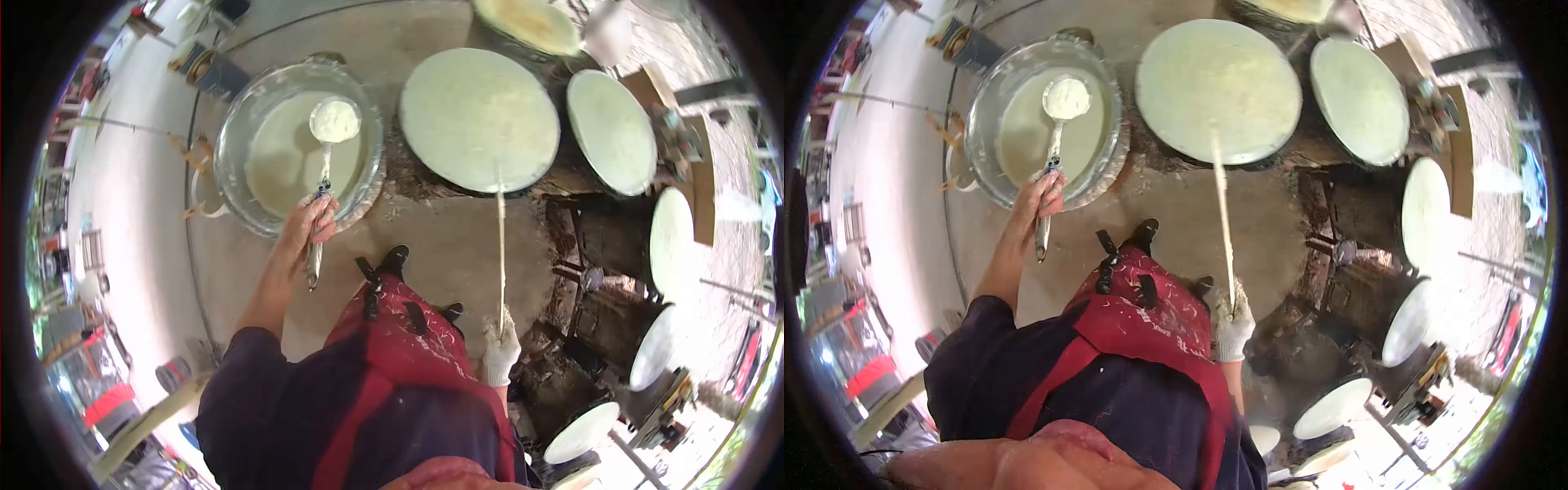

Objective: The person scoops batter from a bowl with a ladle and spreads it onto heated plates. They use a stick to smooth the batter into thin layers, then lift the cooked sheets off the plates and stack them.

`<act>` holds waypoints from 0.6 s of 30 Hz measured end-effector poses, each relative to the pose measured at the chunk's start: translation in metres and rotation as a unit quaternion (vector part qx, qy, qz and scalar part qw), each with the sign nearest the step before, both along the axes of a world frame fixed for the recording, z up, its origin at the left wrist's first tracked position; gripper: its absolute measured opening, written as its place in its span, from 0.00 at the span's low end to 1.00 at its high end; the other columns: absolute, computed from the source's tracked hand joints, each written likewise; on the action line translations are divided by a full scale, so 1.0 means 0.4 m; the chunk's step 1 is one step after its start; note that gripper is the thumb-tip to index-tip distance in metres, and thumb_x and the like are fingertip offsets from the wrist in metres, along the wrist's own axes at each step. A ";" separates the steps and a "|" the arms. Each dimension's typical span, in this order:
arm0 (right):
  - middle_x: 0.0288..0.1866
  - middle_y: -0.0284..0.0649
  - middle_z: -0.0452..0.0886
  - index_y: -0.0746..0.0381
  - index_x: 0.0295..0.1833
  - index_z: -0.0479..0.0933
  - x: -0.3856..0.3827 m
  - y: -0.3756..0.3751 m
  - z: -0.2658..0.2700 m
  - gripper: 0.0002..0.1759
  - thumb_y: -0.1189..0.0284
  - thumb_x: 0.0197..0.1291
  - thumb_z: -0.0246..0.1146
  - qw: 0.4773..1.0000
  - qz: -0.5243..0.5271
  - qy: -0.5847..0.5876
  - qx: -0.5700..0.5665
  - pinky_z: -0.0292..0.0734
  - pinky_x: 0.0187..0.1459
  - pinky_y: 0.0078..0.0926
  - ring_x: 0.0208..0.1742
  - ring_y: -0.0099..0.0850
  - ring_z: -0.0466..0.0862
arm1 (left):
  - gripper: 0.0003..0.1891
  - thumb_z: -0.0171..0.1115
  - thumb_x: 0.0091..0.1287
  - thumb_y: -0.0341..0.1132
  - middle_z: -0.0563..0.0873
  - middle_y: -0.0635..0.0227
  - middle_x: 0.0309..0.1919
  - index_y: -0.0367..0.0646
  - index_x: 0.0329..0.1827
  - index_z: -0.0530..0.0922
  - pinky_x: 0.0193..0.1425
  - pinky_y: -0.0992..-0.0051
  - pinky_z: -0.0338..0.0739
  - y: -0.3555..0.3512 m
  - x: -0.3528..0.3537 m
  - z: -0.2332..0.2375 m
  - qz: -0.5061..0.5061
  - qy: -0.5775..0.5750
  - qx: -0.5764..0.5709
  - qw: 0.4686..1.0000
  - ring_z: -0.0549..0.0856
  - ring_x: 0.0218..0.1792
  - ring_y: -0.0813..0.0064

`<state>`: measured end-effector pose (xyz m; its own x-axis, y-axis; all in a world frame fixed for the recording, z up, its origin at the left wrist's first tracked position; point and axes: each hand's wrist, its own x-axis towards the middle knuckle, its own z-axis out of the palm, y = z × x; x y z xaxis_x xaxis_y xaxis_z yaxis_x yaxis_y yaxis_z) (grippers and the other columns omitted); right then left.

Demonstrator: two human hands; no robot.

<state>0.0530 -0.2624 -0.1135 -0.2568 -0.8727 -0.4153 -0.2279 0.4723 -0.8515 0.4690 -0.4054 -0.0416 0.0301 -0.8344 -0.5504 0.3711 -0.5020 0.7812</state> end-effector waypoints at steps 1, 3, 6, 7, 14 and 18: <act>0.56 0.39 0.79 0.69 0.65 0.70 0.035 -0.029 0.000 0.27 0.82 0.59 0.62 0.999 0.028 0.044 -0.013 0.75 0.53 0.20 0.51 0.23 0.80 | 0.11 0.49 0.74 0.37 0.69 0.75 0.18 0.38 0.39 0.74 0.19 0.79 0.63 -0.009 0.067 -0.055 -0.019 -0.104 0.032 0.994 0.66 0.14 0.81; 0.50 0.38 0.83 0.66 0.65 0.72 0.089 -0.065 0.003 0.26 0.81 0.58 0.62 0.987 0.080 0.131 -0.040 0.78 0.45 0.19 0.43 0.21 0.82 | 0.11 0.50 0.73 0.36 0.76 0.68 0.19 0.37 0.39 0.75 0.23 0.73 0.72 -0.006 0.209 -0.242 -0.071 -0.302 0.100 0.945 0.75 0.16 0.71; 0.56 0.41 0.80 0.69 0.66 0.70 0.188 -0.085 0.007 0.26 0.80 0.60 0.61 0.993 0.072 0.091 -0.016 0.76 0.53 0.21 0.49 0.26 0.82 | 0.13 0.50 0.72 0.37 0.83 0.51 0.29 0.34 0.42 0.76 0.34 0.58 0.78 -0.040 0.373 -0.433 -0.351 -0.664 -0.008 0.661 0.84 0.29 0.53; 0.59 0.42 0.80 0.70 0.66 0.69 0.217 -0.094 0.006 0.27 0.80 0.61 0.60 0.995 0.066 0.078 -0.011 0.75 0.56 0.21 0.51 0.27 0.81 | 0.12 0.50 0.70 0.35 0.84 0.48 0.32 0.34 0.42 0.76 0.37 0.55 0.78 -0.077 0.394 -0.475 -0.354 -0.649 -0.004 0.673 0.84 0.33 0.50; 0.63 0.43 0.77 0.71 0.67 0.68 0.338 -0.098 0.020 0.27 0.83 0.60 0.60 0.992 0.005 0.025 0.127 0.74 0.58 0.22 0.56 0.29 0.79 | 0.14 0.50 0.69 0.33 0.85 0.43 0.36 0.30 0.37 0.79 0.42 0.54 0.80 -0.307 0.482 -0.708 -0.424 -0.591 -0.039 0.685 0.86 0.38 0.48; 0.64 0.43 0.76 0.67 0.67 0.69 0.342 -0.084 -0.001 0.29 0.78 0.60 0.63 0.978 0.107 0.104 0.145 0.73 0.58 0.23 0.59 0.28 0.78 | 0.18 0.48 0.74 0.45 0.77 0.62 0.20 0.37 0.38 0.75 0.21 0.66 0.72 -0.208 0.496 -0.695 -0.418 -0.385 0.146 0.810 0.76 0.18 0.70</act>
